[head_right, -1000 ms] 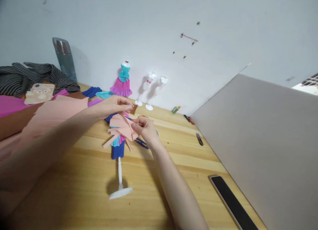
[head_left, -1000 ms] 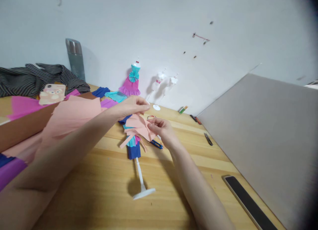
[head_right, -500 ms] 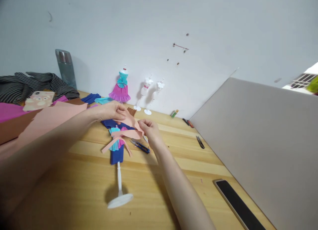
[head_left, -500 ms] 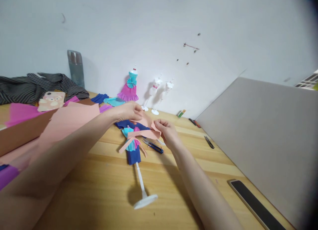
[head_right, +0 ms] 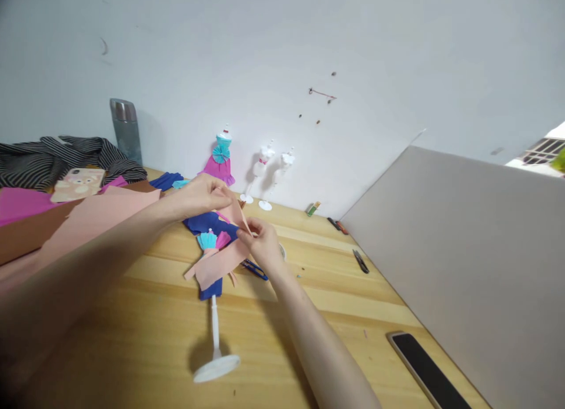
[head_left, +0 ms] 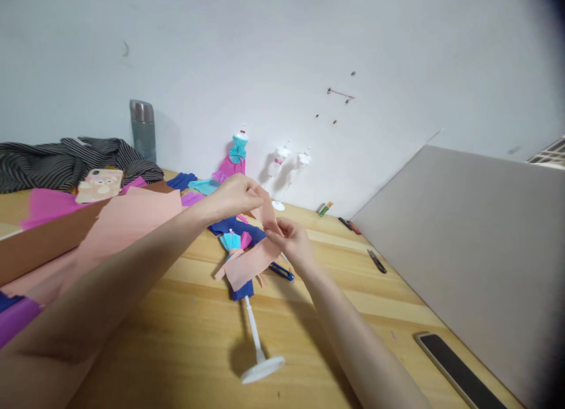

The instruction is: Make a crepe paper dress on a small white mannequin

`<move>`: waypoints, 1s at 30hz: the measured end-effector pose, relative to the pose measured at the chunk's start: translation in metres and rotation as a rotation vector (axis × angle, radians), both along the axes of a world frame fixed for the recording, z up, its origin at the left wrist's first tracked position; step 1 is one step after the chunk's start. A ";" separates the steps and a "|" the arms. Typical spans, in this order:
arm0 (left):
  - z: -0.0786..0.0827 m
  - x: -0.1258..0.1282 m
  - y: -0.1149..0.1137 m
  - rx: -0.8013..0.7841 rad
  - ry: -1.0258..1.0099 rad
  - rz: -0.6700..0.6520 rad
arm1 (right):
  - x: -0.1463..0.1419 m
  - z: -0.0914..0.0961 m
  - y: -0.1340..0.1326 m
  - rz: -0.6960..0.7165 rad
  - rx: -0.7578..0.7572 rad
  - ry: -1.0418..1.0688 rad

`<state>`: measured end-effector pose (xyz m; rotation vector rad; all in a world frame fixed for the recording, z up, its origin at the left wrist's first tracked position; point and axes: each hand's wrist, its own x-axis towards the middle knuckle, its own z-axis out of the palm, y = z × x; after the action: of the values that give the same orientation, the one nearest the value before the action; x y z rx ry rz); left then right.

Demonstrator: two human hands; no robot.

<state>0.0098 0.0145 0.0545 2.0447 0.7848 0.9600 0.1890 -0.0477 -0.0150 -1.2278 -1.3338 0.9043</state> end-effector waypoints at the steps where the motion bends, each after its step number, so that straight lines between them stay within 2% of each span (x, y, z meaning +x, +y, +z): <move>1: 0.001 0.001 -0.002 0.020 -0.006 0.014 | 0.000 -0.001 0.000 -0.017 -0.026 0.019; 4: -0.001 0.005 -0.003 -0.019 -0.051 -0.001 | -0.001 -0.001 -0.001 0.004 -0.098 0.088; 7: -0.011 0.009 0.003 -0.168 -0.064 -0.114 | -0.005 0.003 -0.006 0.075 -0.218 0.255; 9: -0.019 0.012 0.006 -0.204 -0.043 -0.200 | -0.008 0.004 -0.010 0.152 -0.315 0.350; 11: -0.023 0.014 0.008 -0.220 -0.040 -0.239 | -0.010 0.002 -0.012 0.225 -0.365 0.343; 14: -0.021 0.013 0.010 -0.268 -0.091 -0.159 | -0.009 -0.003 -0.012 0.276 -0.350 0.246; 18: -0.014 0.005 0.016 -0.336 -0.145 -0.031 | -0.005 -0.009 -0.006 0.197 -0.290 0.208; 20: -0.015 0.004 0.017 -0.383 -0.137 -0.032 | -0.004 -0.010 -0.004 0.156 -0.264 0.223; 23: -0.020 0.008 0.017 -0.420 -0.098 -0.102 | -0.005 -0.011 -0.003 0.150 -0.263 0.225; 25: -0.021 0.011 0.017 -0.407 -0.077 -0.102 | -0.005 -0.011 -0.004 0.159 -0.272 0.212; 30: -0.005 -0.010 0.029 -0.305 -0.180 0.090 | -0.004 -0.013 -0.004 0.171 -0.252 0.217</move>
<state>-0.0003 0.0434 0.0499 1.6497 0.8738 0.9917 0.1845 -0.0515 -0.0276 -1.1773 -1.1886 1.3216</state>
